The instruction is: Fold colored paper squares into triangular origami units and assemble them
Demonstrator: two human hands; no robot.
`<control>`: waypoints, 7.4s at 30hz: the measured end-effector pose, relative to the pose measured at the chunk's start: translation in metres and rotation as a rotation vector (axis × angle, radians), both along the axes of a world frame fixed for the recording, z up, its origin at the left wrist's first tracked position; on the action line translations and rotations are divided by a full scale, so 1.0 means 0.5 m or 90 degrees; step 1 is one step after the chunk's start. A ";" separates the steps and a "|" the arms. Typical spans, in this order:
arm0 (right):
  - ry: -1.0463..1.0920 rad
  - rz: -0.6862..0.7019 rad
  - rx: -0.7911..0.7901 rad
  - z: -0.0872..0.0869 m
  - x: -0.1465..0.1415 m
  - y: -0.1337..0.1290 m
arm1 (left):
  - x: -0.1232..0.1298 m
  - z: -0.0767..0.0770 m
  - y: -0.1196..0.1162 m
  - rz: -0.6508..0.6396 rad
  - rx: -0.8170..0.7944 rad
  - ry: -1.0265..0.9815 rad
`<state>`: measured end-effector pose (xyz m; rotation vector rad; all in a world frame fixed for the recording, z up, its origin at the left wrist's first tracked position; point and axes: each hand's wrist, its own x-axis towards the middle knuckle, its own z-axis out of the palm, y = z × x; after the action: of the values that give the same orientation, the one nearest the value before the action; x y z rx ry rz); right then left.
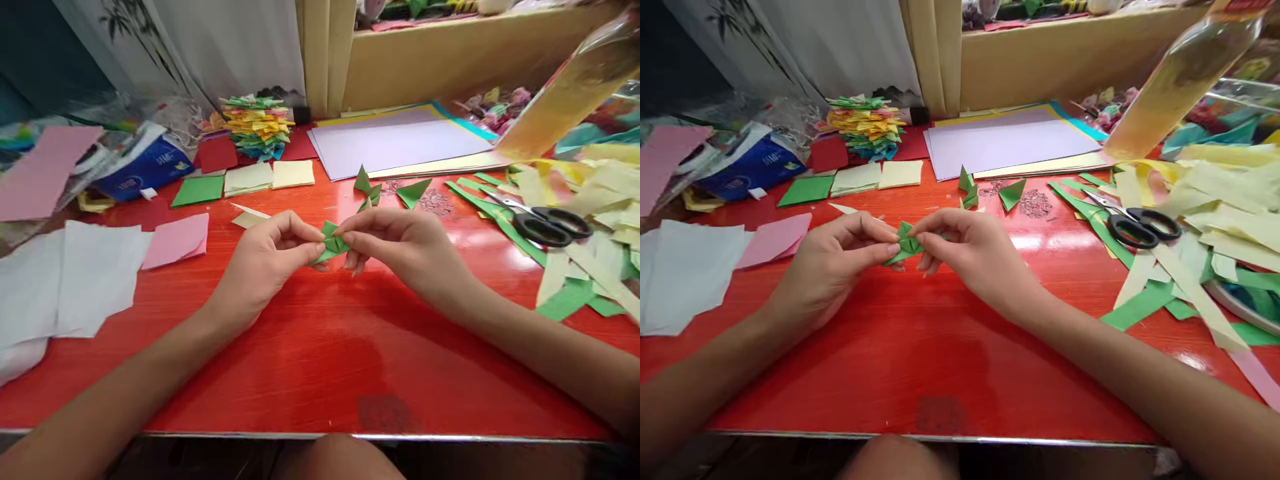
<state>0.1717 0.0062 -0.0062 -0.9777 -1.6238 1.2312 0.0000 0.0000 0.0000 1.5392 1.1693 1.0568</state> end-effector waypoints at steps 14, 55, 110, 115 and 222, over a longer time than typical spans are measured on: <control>0.043 -0.010 -0.066 -0.001 0.003 0.009 | 0.001 0.006 -0.001 0.019 0.038 0.051; 0.074 0.050 -0.134 -0.007 0.001 0.013 | 0.003 0.005 -0.003 0.004 0.069 0.051; 0.186 0.084 -0.191 -0.012 -0.010 -0.012 | -0.001 -0.007 -0.014 -0.026 0.345 0.359; 0.145 0.086 -0.172 -0.009 -0.008 -0.007 | 0.002 0.003 -0.017 0.041 0.230 0.263; -0.016 0.096 -0.076 0.007 0.001 -0.003 | 0.007 -0.010 -0.020 0.024 0.241 0.293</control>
<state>0.1722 0.0049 -0.0026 -0.9610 -1.6840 1.4358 0.0035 -0.0098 -0.0050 2.1462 1.3606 1.0184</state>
